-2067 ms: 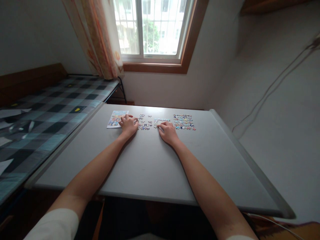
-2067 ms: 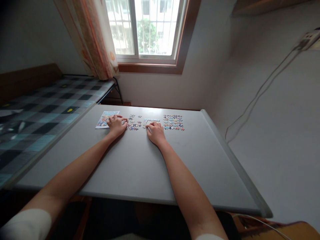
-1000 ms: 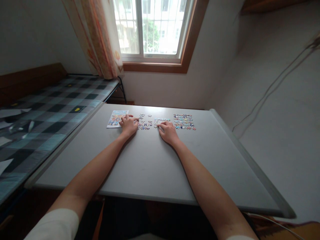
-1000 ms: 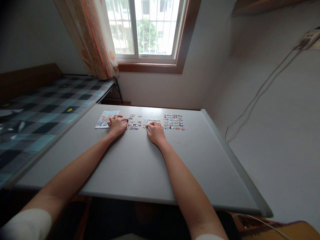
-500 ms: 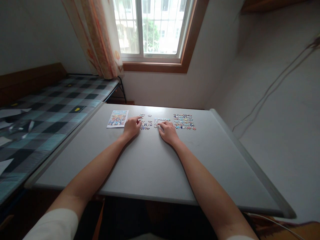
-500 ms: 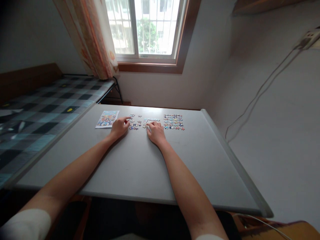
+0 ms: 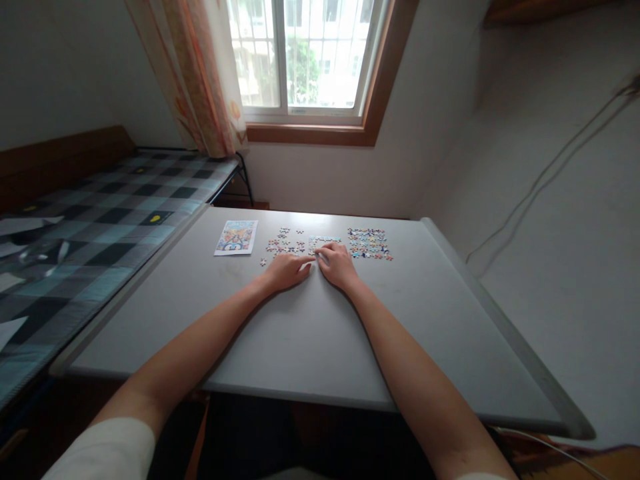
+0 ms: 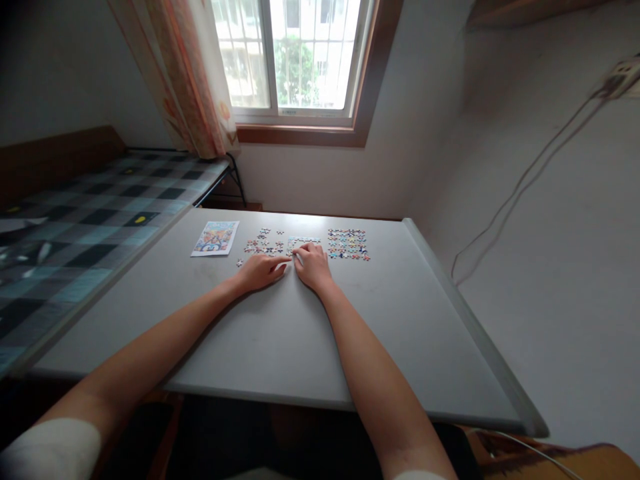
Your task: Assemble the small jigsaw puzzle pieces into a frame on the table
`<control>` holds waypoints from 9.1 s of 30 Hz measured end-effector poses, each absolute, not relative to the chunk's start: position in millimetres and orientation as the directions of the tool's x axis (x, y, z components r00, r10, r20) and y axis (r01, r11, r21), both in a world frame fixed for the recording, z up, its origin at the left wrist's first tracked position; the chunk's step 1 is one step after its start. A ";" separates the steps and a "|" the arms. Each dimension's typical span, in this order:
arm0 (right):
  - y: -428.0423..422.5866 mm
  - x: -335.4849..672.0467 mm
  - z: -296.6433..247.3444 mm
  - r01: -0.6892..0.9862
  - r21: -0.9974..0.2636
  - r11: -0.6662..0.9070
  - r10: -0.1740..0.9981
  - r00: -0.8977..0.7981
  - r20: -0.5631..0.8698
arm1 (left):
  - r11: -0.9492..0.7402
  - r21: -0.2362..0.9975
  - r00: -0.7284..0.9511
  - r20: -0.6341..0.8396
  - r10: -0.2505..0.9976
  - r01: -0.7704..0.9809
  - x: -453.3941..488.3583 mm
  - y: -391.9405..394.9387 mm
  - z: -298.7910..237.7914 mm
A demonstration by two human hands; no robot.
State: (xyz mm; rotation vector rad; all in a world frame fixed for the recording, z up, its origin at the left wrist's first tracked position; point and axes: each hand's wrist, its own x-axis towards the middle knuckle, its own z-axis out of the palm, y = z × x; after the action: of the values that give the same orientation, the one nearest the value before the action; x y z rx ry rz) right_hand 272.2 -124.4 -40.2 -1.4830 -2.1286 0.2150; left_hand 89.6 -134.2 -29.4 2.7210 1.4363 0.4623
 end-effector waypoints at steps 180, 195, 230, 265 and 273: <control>-116.4 268.5 -44.3 0.708 -0.612 0.353 0.924 -0.158 0.349 | -0.238 0.071 0.225 0.149 0.963 0.969 109.0 -143.4 -22.8; -119.5 267.9 -40.6 0.724 -0.594 0.351 0.926 -0.174 0.336 | -0.251 0.118 0.229 0.173 0.958 0.961 107.0 -142.5 -25.8; -121.5 268.6 -40.6 0.736 -0.536 0.414 0.901 -0.249 0.354 | -0.252 0.138 0.226 0.177 0.958 0.958 106.7 -144.3 -24.3; -117.7 269.3 -43.0 0.725 -0.568 0.389 0.914 -0.228 0.336 | -0.262 0.081 0.247 0.156 0.956 0.962 108.6 -147.8 -19.0; -113.8 271.4 -48.0 0.653 -0.654 0.383 0.901 -0.107 0.420 | -0.241 0.125 0.211 0.216 0.953 0.962 107.5 -144.7 -23.7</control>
State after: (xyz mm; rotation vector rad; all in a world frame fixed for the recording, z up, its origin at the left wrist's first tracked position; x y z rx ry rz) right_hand 271.4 -113.8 -48.0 -1.3488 -1.8394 0.3906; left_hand 107.5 -144.7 -23.7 2.4727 1.9566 0.3954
